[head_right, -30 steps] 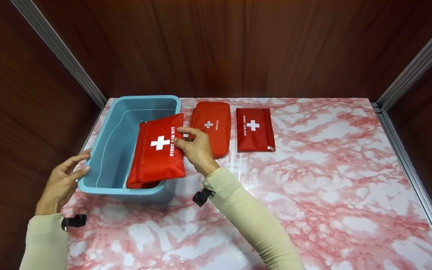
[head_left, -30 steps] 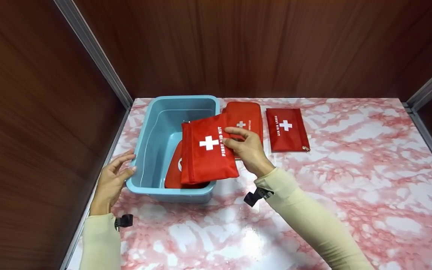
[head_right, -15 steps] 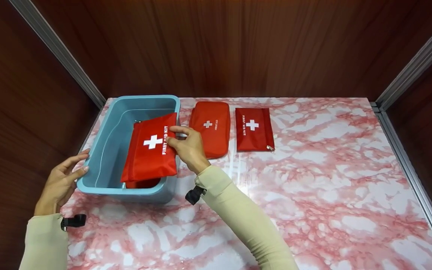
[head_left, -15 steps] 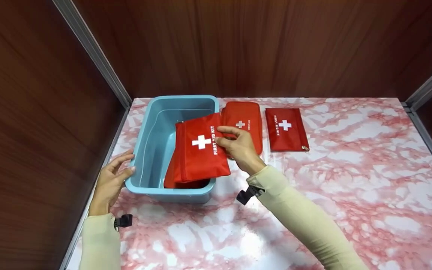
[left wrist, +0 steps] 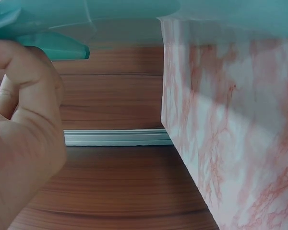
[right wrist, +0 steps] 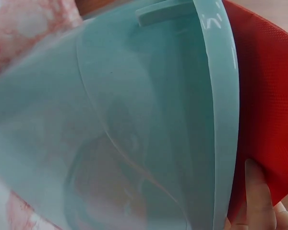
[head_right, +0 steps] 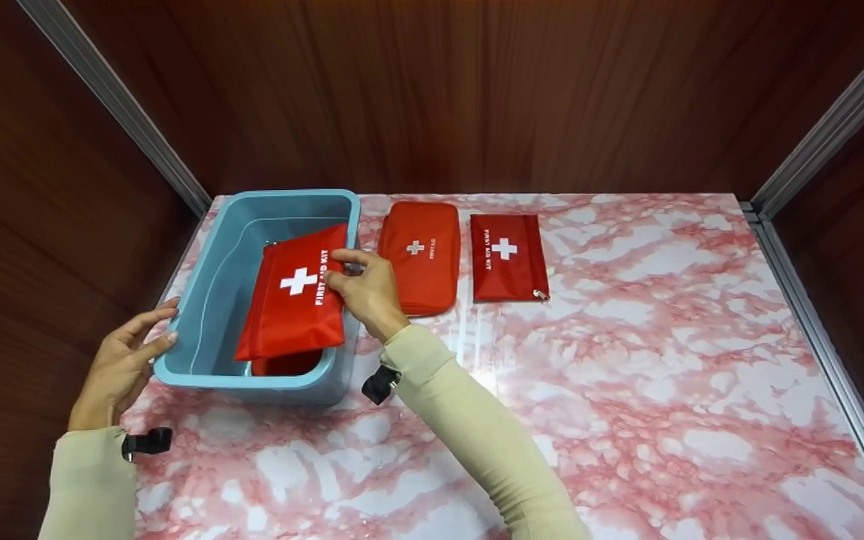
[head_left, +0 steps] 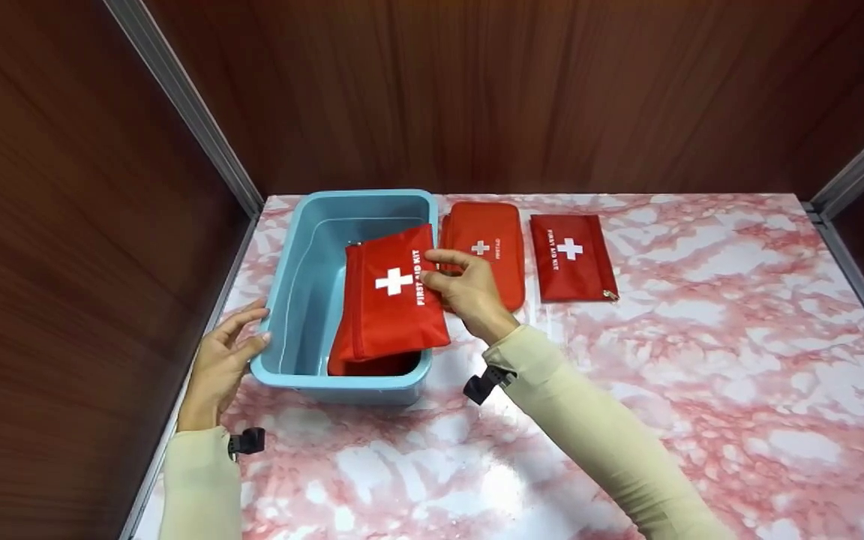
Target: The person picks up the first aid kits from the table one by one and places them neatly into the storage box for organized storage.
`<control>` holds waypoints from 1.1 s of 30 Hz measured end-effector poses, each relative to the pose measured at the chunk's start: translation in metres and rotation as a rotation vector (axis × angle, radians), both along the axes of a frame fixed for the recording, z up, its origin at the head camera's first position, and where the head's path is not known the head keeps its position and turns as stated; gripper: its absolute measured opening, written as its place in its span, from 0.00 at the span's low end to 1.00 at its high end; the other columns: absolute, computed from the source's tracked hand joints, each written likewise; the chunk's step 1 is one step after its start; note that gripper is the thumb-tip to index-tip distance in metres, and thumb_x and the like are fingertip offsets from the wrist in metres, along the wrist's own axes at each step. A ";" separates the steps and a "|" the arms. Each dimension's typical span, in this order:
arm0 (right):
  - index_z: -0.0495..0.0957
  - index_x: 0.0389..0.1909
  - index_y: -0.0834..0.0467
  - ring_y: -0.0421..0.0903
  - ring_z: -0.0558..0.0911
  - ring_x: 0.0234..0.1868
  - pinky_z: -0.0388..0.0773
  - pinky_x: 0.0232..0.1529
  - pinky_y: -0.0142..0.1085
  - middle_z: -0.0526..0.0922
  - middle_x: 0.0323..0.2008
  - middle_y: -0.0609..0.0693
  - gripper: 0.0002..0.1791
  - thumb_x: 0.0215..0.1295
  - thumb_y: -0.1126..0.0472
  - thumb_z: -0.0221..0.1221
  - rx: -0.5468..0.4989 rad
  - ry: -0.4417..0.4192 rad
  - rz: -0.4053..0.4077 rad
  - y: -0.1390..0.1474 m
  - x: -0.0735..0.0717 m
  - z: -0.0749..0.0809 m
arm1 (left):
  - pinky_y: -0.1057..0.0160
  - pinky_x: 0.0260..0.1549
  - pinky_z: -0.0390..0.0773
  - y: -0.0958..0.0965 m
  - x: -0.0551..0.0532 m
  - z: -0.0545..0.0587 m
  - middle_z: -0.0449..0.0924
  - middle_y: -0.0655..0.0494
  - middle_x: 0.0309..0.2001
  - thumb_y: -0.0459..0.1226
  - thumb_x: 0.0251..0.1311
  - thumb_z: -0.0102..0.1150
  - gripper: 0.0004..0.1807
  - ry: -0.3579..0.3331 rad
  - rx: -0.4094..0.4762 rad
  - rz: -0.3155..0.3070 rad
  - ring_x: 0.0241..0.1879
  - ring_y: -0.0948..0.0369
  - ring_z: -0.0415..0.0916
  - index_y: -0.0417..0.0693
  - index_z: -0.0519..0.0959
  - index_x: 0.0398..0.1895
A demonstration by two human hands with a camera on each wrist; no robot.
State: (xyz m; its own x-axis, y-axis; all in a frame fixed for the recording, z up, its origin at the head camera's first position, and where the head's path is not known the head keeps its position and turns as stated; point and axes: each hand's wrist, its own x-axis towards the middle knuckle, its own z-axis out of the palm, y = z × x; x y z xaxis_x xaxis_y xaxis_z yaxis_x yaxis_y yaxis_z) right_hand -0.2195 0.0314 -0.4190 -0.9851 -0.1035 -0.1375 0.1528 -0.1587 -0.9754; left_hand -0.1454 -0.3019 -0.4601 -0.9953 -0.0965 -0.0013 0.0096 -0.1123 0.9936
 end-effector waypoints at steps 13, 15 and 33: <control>0.80 0.54 0.68 0.49 0.81 0.36 0.83 0.32 0.32 0.80 0.45 0.64 0.19 0.61 0.75 0.62 0.018 0.018 0.016 -0.014 -0.002 0.002 | 0.64 0.32 0.85 0.000 -0.001 0.000 0.74 0.59 0.61 0.18 0.61 0.56 0.17 0.013 -0.012 0.003 0.42 0.61 0.81 0.28 0.77 0.54; 0.80 0.54 0.68 0.48 0.81 0.35 0.82 0.30 0.30 0.81 0.43 0.62 0.19 0.61 0.74 0.62 0.023 0.018 0.018 -0.015 -0.003 0.002 | 0.65 0.32 0.84 0.000 -0.001 0.000 0.74 0.58 0.62 0.18 0.61 0.56 0.17 0.014 -0.009 0.003 0.42 0.61 0.81 0.29 0.77 0.53; 0.81 0.53 0.67 0.50 0.84 0.38 0.85 0.41 0.37 0.84 0.45 0.61 0.17 0.62 0.71 0.62 0.205 0.019 0.047 -0.030 -0.009 0.015 | 0.67 0.30 0.84 0.000 -0.001 0.000 0.74 0.57 0.63 0.18 0.61 0.56 0.16 0.006 -0.026 0.010 0.41 0.62 0.81 0.31 0.79 0.53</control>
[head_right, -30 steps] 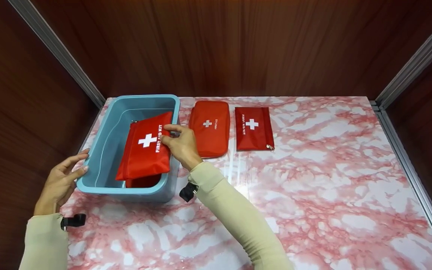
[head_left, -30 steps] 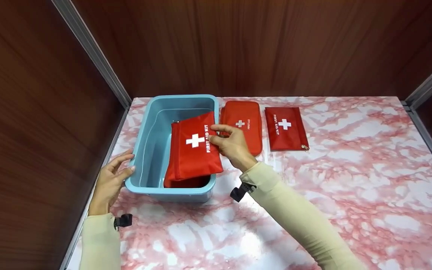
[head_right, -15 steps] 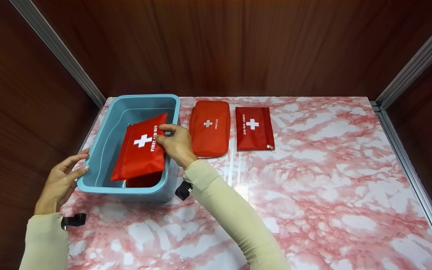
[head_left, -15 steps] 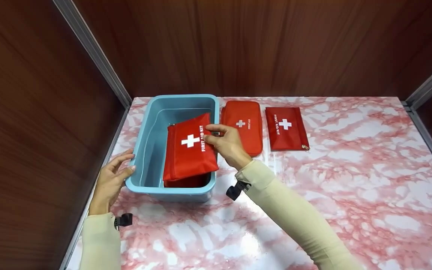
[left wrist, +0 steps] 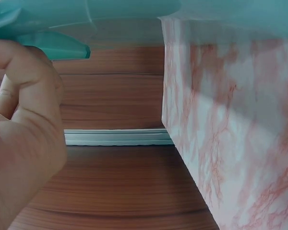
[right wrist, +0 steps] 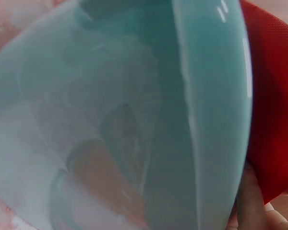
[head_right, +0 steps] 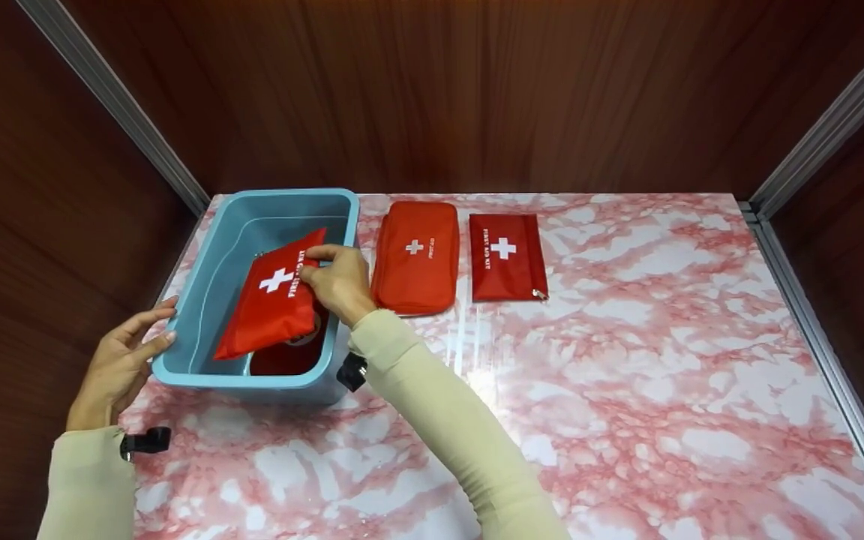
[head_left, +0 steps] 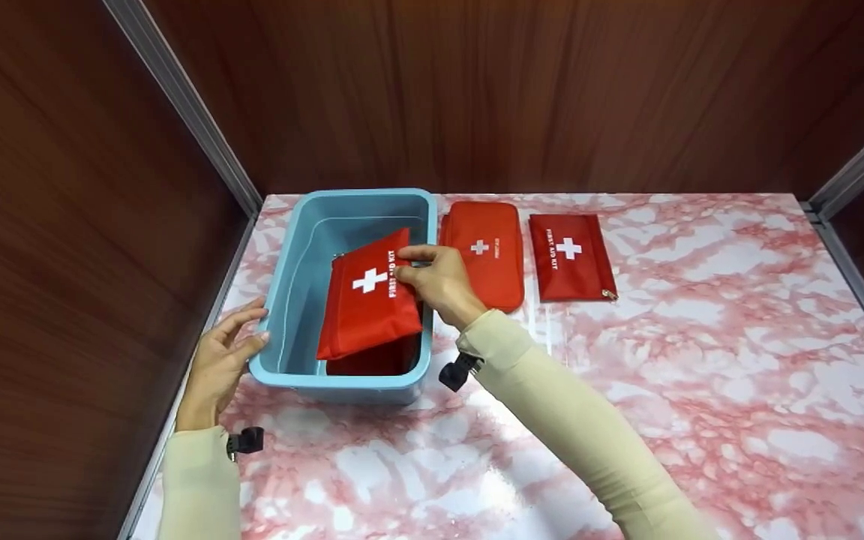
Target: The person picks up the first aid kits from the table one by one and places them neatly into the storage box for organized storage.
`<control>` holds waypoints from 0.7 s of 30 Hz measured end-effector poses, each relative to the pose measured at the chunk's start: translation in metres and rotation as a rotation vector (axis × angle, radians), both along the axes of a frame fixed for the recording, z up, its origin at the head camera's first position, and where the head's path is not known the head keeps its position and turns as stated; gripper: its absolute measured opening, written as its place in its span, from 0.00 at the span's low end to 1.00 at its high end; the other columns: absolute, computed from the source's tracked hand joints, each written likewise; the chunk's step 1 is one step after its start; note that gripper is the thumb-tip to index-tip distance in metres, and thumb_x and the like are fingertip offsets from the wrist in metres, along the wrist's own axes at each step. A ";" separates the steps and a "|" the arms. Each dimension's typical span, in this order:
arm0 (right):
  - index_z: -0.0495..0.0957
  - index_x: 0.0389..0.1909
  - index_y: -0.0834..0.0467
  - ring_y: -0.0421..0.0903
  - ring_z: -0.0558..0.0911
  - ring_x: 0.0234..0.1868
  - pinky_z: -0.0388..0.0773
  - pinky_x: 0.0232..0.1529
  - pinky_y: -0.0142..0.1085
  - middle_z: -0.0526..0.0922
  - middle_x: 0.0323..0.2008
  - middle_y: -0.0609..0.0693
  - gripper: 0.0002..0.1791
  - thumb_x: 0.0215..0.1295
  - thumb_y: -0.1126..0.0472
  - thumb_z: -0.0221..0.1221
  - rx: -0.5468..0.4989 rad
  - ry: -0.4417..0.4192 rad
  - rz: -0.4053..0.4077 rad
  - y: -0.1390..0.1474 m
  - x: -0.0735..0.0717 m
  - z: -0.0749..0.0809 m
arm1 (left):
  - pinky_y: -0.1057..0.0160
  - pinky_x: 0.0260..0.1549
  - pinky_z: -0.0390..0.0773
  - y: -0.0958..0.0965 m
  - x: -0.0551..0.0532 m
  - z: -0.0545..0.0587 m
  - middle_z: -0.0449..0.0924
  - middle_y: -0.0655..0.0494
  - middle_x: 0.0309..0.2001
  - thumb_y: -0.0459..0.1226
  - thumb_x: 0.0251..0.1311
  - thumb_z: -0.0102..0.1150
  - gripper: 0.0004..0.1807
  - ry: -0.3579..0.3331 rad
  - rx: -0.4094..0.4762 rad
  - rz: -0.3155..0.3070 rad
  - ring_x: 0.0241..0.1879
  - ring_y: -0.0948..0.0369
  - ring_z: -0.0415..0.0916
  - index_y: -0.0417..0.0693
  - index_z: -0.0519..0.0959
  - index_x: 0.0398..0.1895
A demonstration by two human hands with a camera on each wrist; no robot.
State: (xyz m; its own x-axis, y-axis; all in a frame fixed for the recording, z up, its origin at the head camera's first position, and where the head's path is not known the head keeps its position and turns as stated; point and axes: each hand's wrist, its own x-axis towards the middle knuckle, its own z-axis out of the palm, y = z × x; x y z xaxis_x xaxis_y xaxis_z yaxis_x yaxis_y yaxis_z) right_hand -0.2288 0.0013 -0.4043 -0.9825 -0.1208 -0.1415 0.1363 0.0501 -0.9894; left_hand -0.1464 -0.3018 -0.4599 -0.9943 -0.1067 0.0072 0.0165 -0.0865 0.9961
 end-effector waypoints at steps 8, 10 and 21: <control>0.81 0.52 0.68 0.48 0.84 0.31 0.86 0.38 0.40 0.83 0.44 0.62 0.17 0.61 0.74 0.60 0.014 -0.013 0.004 -0.009 -0.004 0.005 | 0.63 0.33 0.85 0.000 0.000 0.000 0.74 0.57 0.63 0.18 0.61 0.57 0.17 0.008 0.017 -0.012 0.47 0.62 0.80 0.29 0.77 0.54; 0.80 0.53 0.69 0.48 0.83 0.28 0.86 0.37 0.41 0.81 0.46 0.63 0.18 0.61 0.77 0.58 -0.031 -0.034 0.001 -0.009 -0.004 0.006 | 0.63 0.34 0.85 0.000 -0.001 0.000 0.74 0.56 0.63 0.18 0.61 0.57 0.17 0.009 0.018 -0.012 0.47 0.62 0.80 0.28 0.77 0.54; 0.77 0.57 0.69 0.48 0.83 0.29 0.86 0.37 0.40 0.79 0.45 0.63 0.21 0.63 0.78 0.55 -0.056 -0.047 0.007 -0.006 -0.004 0.005 | 0.63 0.34 0.85 0.000 0.000 0.000 0.74 0.56 0.63 0.18 0.60 0.56 0.17 0.009 0.018 -0.002 0.47 0.62 0.80 0.29 0.78 0.53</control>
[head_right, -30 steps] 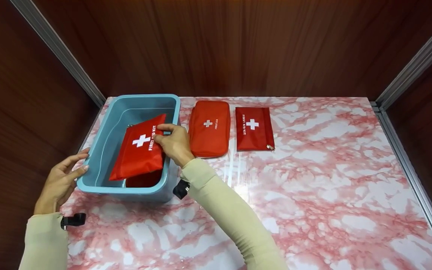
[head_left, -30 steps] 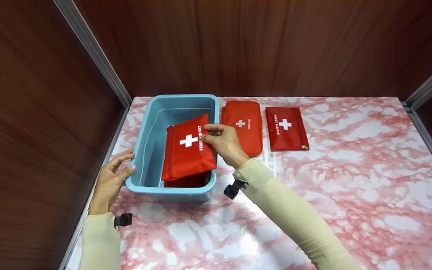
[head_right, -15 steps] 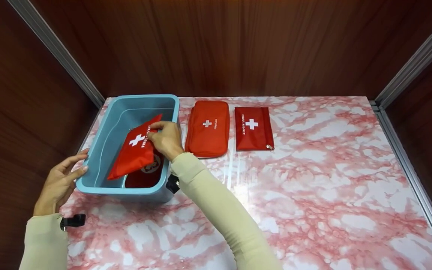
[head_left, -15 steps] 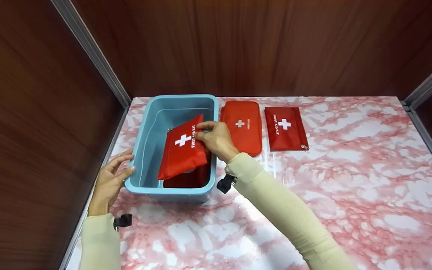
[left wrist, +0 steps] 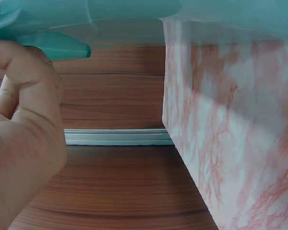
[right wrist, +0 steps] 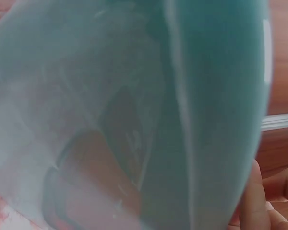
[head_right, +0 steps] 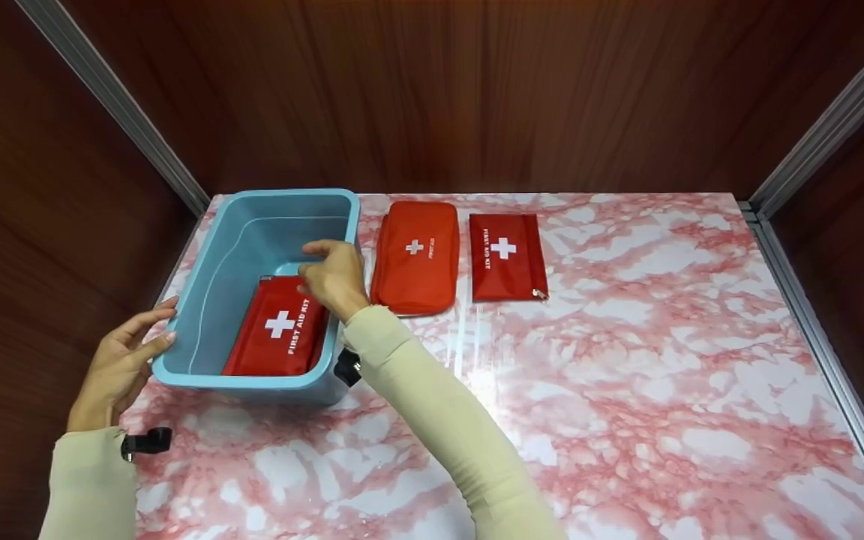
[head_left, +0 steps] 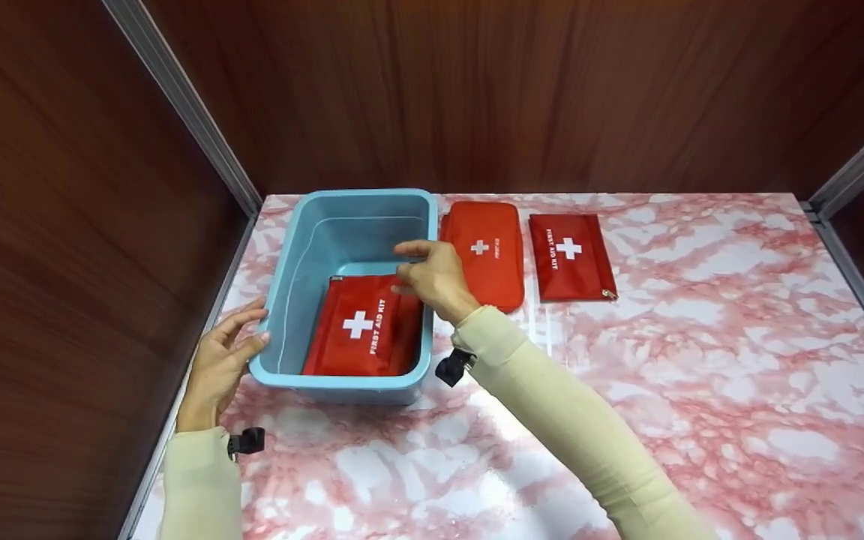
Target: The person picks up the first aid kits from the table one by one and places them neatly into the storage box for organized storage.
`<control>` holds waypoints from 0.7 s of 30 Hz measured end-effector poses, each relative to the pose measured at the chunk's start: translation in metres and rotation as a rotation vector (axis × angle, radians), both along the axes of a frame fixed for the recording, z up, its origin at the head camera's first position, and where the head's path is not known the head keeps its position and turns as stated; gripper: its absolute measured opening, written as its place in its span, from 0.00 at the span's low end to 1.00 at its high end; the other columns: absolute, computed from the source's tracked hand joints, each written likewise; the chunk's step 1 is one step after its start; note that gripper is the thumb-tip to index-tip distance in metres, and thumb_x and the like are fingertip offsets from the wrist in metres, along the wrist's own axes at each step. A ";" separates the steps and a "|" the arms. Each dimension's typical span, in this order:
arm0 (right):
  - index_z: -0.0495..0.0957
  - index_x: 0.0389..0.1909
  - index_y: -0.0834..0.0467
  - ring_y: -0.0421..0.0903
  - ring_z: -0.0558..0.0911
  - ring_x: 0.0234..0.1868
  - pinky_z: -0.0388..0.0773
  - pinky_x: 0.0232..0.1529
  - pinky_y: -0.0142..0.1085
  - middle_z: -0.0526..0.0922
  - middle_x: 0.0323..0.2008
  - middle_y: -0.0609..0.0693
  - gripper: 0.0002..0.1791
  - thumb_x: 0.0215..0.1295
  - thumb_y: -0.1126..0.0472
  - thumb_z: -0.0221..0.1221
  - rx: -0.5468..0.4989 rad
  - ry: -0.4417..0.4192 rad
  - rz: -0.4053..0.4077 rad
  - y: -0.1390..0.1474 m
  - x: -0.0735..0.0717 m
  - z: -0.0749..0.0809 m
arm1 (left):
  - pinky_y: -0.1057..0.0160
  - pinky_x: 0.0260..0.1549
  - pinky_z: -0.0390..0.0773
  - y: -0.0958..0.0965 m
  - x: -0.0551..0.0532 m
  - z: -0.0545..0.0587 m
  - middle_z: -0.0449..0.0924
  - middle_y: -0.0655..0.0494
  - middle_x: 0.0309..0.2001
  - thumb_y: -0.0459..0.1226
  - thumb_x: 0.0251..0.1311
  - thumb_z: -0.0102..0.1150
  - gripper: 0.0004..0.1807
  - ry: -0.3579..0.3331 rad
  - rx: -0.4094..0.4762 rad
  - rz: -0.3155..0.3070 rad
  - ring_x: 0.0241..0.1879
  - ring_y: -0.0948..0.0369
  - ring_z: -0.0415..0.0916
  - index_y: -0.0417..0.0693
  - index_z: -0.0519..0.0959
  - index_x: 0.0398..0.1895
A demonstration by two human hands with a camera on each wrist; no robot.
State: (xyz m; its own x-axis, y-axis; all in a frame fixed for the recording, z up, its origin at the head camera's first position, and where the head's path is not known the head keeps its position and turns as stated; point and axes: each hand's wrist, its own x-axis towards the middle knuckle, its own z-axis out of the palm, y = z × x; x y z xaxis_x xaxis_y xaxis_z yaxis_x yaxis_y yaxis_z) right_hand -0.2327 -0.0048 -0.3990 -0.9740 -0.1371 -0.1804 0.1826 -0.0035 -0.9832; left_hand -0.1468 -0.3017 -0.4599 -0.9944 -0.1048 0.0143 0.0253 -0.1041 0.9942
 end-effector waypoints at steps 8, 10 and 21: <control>0.76 0.59 0.69 0.55 0.85 0.38 0.86 0.39 0.40 0.78 0.49 0.64 0.20 0.66 0.74 0.57 0.001 0.061 0.077 0.009 0.000 -0.006 | 0.63 0.38 0.84 -0.001 0.000 -0.002 0.73 0.55 0.63 0.17 0.60 0.56 0.16 0.010 0.003 -0.001 0.52 0.62 0.77 0.28 0.78 0.52; 0.76 0.60 0.69 0.56 0.84 0.41 0.85 0.40 0.41 0.78 0.51 0.63 0.21 0.66 0.74 0.57 0.001 0.073 0.102 0.013 0.000 -0.008 | 0.63 0.39 0.84 -0.001 0.000 -0.001 0.74 0.56 0.63 0.17 0.60 0.56 0.16 0.010 0.002 0.000 0.52 0.62 0.77 0.28 0.78 0.53; 0.77 0.57 0.70 0.60 0.81 0.49 0.85 0.43 0.41 0.79 0.52 0.62 0.20 0.63 0.72 0.60 -0.046 0.151 0.130 0.036 0.002 -0.018 | 0.62 0.34 0.85 -0.001 0.000 0.000 0.74 0.61 0.61 0.17 0.61 0.55 0.16 -0.002 -0.001 -0.003 0.50 0.62 0.79 0.31 0.79 0.52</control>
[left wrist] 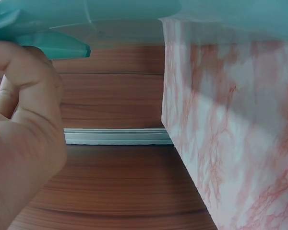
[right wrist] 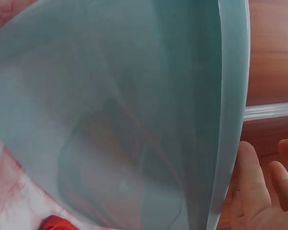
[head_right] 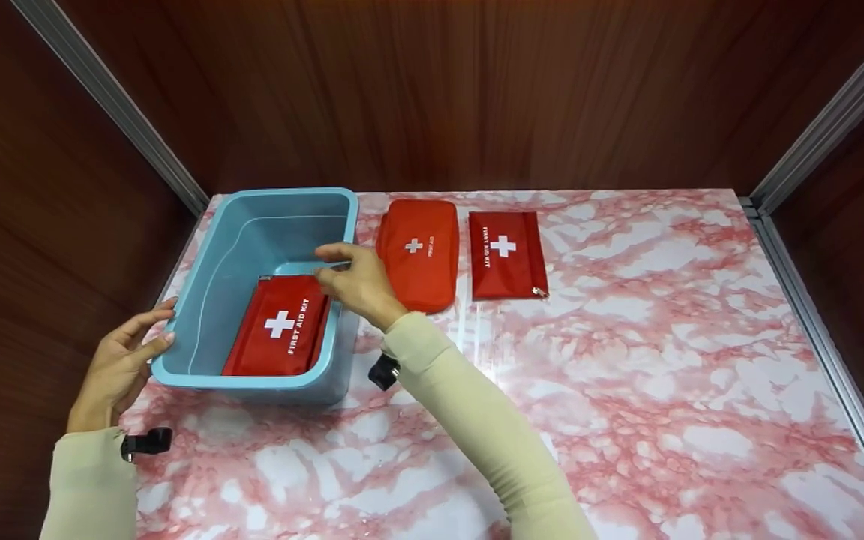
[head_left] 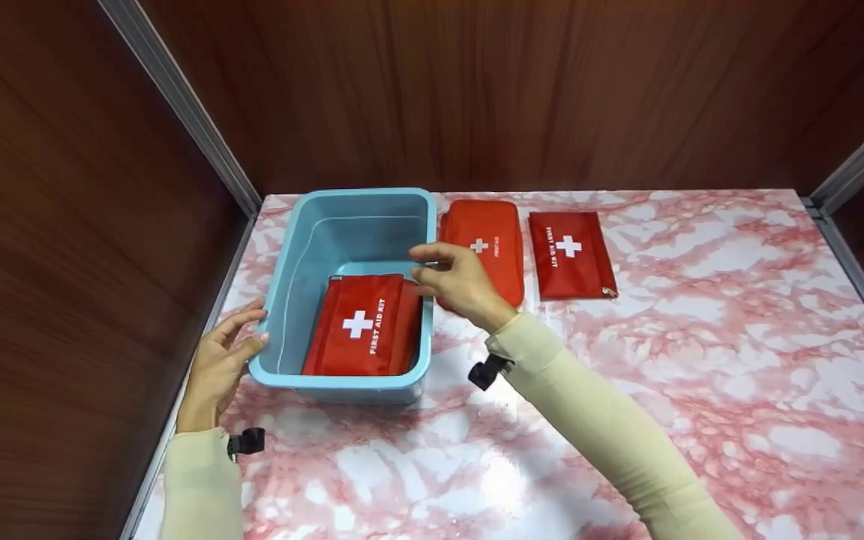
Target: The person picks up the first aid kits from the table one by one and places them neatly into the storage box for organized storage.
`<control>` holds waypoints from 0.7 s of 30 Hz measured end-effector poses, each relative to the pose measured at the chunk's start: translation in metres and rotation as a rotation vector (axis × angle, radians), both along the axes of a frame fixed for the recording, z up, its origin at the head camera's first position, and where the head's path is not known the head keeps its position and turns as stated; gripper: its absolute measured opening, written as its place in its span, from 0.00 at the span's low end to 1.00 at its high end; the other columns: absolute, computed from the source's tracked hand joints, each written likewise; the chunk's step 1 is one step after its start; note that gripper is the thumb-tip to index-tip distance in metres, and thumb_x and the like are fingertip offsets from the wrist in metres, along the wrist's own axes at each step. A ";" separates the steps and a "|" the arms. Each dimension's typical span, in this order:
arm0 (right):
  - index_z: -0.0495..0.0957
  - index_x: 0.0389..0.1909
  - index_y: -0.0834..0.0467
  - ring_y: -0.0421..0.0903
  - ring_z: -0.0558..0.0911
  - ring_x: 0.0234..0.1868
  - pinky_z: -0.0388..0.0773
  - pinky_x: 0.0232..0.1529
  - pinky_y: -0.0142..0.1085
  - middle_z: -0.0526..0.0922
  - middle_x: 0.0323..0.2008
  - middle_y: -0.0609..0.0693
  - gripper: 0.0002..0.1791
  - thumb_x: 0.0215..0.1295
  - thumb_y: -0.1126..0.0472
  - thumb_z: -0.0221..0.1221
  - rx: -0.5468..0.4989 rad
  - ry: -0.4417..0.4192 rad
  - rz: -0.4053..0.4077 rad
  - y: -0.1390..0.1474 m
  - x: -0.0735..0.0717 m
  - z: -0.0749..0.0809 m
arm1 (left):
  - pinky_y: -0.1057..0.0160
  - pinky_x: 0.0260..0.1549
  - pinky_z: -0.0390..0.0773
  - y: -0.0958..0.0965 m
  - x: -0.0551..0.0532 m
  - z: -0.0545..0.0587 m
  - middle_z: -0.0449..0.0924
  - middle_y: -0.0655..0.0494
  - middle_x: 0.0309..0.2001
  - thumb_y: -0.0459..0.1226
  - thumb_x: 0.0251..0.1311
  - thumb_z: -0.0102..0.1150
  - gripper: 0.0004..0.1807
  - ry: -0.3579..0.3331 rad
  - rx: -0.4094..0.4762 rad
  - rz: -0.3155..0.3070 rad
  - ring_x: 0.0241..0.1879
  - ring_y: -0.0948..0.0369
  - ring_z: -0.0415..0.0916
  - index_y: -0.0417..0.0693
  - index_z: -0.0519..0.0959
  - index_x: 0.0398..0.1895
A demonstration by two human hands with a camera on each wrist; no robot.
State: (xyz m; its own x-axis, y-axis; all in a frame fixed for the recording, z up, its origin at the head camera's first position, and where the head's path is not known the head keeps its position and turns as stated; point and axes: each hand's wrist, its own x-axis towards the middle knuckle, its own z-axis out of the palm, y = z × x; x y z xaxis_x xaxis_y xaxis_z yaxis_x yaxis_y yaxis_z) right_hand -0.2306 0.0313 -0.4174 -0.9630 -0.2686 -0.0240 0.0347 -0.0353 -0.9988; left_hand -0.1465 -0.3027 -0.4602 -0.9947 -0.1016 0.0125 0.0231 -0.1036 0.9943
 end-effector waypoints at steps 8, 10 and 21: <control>0.76 0.57 0.73 0.52 0.83 0.43 0.85 0.43 0.41 0.77 0.52 0.66 0.19 0.64 0.74 0.59 -0.072 0.013 -0.036 0.017 0.000 -0.007 | 0.62 0.37 0.85 0.000 -0.001 0.000 0.75 0.61 0.60 0.17 0.60 0.55 0.16 0.014 0.006 -0.002 0.50 0.62 0.78 0.32 0.80 0.51; 0.75 0.57 0.74 0.49 0.83 0.42 0.84 0.44 0.44 0.77 0.52 0.66 0.20 0.64 0.74 0.59 -0.085 0.008 -0.036 0.021 0.000 -0.008 | 0.63 0.36 0.85 0.000 0.000 0.000 0.75 0.60 0.60 0.17 0.60 0.55 0.16 0.024 0.011 -0.007 0.49 0.62 0.79 0.33 0.81 0.50; 0.74 0.59 0.71 0.55 0.82 0.48 0.83 0.47 0.47 0.76 0.55 0.63 0.21 0.65 0.73 0.59 -0.038 0.003 -0.040 0.047 -0.001 -0.021 | 0.61 0.36 0.85 0.001 0.000 -0.001 0.76 0.60 0.60 0.17 0.61 0.55 0.16 0.031 0.023 -0.013 0.49 0.61 0.80 0.33 0.81 0.50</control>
